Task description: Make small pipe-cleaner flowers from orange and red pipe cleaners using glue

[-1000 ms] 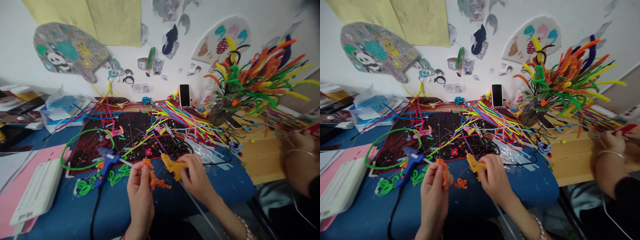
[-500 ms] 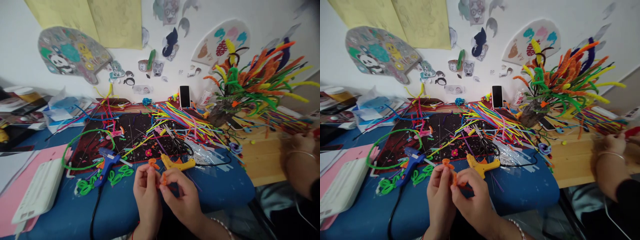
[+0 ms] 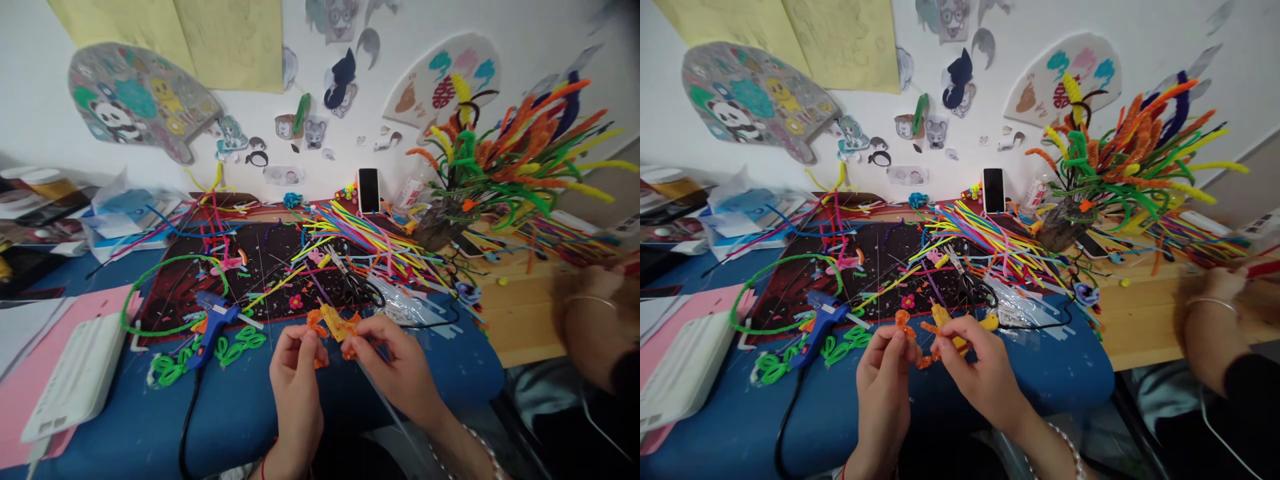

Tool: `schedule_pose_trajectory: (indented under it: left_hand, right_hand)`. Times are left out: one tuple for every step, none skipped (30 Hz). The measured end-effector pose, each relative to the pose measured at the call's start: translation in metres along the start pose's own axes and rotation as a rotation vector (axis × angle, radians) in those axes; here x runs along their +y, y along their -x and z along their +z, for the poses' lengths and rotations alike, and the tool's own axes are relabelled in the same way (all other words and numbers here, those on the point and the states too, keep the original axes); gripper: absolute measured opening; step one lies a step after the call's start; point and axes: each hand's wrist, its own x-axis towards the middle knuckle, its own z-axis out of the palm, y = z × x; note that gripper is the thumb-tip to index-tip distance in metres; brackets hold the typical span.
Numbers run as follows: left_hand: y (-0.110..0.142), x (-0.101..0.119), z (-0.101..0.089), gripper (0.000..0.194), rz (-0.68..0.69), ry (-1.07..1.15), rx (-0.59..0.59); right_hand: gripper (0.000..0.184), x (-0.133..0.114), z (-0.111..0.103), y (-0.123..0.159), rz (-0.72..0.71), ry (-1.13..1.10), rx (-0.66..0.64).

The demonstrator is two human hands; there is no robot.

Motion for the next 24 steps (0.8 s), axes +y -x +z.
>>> schedule_pose_trajectory:
  left_hand:
    - [0.0,0.0,0.0,0.024,0.003,0.002,0.003]
    - [0.001,0.0,0.0,0.024,0.006,0.004,0.008]
    - [0.001,0.0,0.0,0.024,0.008,0.006,0.012]
    - [0.001,0.0,0.0,0.023,0.011,0.008,0.016]
    - [0.002,0.0,0.0,0.023,0.014,0.01,0.018]
    - [0.002,0.0,-0.001,0.022,0.018,0.012,0.02]
    - [0.002,0.0,-0.001,0.022,0.022,0.013,0.021]
    - [0.002,0.0,-0.001,0.022,0.025,0.014,0.021]
    - [0.003,-0.001,-0.002,0.023,0.028,0.014,0.021]
    - [0.003,-0.001,-0.002,0.023,0.03,0.014,0.021]
    - [0.003,-0.001,-0.002,0.023,0.03,0.015,0.021]
    - [0.003,-0.001,-0.002,0.022,0.03,0.014,0.021]
    - [0.003,-0.001,-0.002,0.022,0.03,0.011,0.023]
    - [0.003,-0.001,-0.002,0.022,0.031,0.009,0.025]
    - [0.003,-0.001,-0.002,0.022,0.031,0.006,0.025]
    - [0.003,-0.001,-0.001,0.023,0.03,0.005,0.025]
    - [0.003,-0.001,-0.001,0.023,0.028,0.003,0.024]
    - [0.003,-0.001,-0.001,0.023,0.026,0.002,0.024]
    - [0.003,-0.001,-0.001,0.023,0.025,0.0,0.022]
    - [0.003,-0.001,0.0,0.023,0.023,-0.002,0.021]
    - [0.003,-0.001,-0.001,0.022,0.023,-0.004,0.023]
    - [0.003,-0.001,-0.001,0.022,0.024,-0.005,0.026]
    - [0.002,-0.001,-0.001,0.022,0.026,-0.008,0.028]
    - [0.002,-0.002,-0.002,0.021,0.027,-0.011,0.028]
  right_hand:
    - [0.009,0.0,0.001,-0.001,0.002,0.003,-0.004]
    - [0.009,0.0,0.002,-0.002,0.008,0.003,-0.008]
    - [0.009,0.0,0.003,-0.002,0.014,0.001,-0.013]
    - [0.008,0.0,0.004,-0.003,0.018,-0.002,-0.017]
    - [0.008,-0.001,0.005,-0.003,0.02,-0.006,-0.018]
    - [0.008,-0.001,0.006,-0.003,0.019,-0.008,-0.015]
    - [0.008,-0.001,0.007,-0.003,0.016,-0.006,-0.012]
    - [0.008,-0.001,0.008,-0.004,0.011,0.0,-0.009]
    - [0.008,0.0,0.008,-0.004,0.005,0.007,-0.008]
    - [0.008,0.0,0.009,-0.004,-0.002,0.016,-0.007]
    - [0.008,0.0,0.009,-0.004,-0.006,0.025,-0.005]
    - [0.008,0.0,0.01,-0.005,-0.009,0.031,-0.003]
    - [0.008,-0.001,0.01,-0.005,-0.009,0.035,-0.001]
    - [0.008,-0.001,0.011,-0.006,-0.009,0.038,0.002]
    - [0.008,-0.001,0.011,-0.006,-0.009,0.043,0.005]
    - [0.007,-0.001,0.011,-0.006,-0.009,0.049,0.008]
    - [0.007,-0.001,0.011,-0.007,-0.01,0.057,0.011]
    - [0.007,-0.002,0.011,-0.007,-0.013,0.067,0.011]
    - [0.007,-0.002,0.011,-0.007,-0.016,0.076,0.011]
    - [0.007,-0.002,0.011,-0.007,-0.019,0.083,0.008]
    - [0.007,-0.002,0.011,-0.008,-0.021,0.087,0.005]
    - [0.007,-0.002,0.011,-0.008,-0.023,0.088,0.001]
    - [0.007,-0.002,0.011,-0.008,-0.025,0.089,-0.001]
    - [0.007,-0.002,0.012,-0.008,-0.026,0.09,-0.002]
